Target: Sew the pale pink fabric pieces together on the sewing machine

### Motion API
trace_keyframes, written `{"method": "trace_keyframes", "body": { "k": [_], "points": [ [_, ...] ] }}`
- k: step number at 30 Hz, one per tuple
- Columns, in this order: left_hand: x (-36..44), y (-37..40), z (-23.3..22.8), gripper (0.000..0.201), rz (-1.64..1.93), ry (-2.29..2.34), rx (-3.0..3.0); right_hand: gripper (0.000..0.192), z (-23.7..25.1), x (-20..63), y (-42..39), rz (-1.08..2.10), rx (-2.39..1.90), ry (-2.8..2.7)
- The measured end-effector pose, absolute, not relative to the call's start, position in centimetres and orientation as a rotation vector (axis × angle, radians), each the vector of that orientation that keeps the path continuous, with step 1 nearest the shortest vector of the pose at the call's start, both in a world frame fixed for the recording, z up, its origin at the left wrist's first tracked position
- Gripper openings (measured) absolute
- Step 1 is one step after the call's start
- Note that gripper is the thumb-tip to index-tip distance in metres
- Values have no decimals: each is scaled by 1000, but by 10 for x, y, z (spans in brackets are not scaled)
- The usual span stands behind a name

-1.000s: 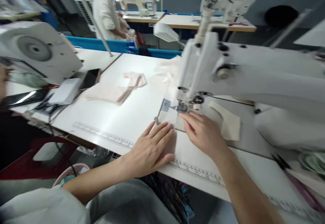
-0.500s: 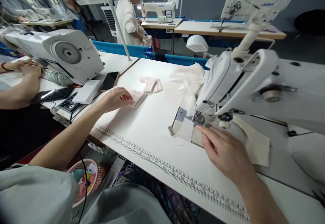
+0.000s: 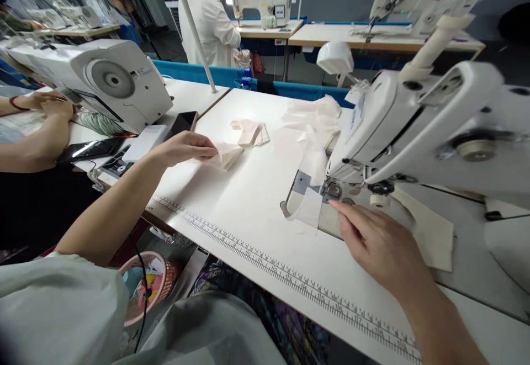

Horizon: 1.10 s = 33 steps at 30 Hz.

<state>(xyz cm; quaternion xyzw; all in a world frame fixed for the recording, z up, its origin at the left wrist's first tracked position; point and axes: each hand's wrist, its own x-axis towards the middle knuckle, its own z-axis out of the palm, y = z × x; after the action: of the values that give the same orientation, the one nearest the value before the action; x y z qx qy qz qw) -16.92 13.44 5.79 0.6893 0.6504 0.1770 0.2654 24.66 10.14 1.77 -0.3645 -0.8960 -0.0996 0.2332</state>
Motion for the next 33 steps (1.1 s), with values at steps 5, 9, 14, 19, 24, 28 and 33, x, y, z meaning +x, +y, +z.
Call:
{"method": "trace_keyframes", "body": {
  "k": [5, 9, 14, 19, 24, 28, 33],
  "points": [
    [-127, 99, 47, 26, 647, 1520, 1718, 31, 18, 246, 99, -276, -1000, -2448],
    [-88, 48, 20, 28, 723, 1393, 2251, 28, 17, 245, 97, -259, -976, -2446],
    [-72, -2, -6, 49, 512, 1531, 2650, 25, 19, 244, 93, -295, -953, -2431],
    [-71, -15, -10, 51, 492, 1601, 2684, 26, 20, 244, 92, -343, -943, -2454],
    [-67, -2, -4, 30, 727, 1576, 2653, 29, 14, 247, 94, -252, -937, -2444],
    [-59, 4, -2, 27, 855, 1535, 2644, 30, 11, 249, 96, -210, -951, -2459],
    [-60, -8, -11, 39, 823, 1486, 2623, 31, 20, 240, 91, -305, -837, -2483]
  ]
}}
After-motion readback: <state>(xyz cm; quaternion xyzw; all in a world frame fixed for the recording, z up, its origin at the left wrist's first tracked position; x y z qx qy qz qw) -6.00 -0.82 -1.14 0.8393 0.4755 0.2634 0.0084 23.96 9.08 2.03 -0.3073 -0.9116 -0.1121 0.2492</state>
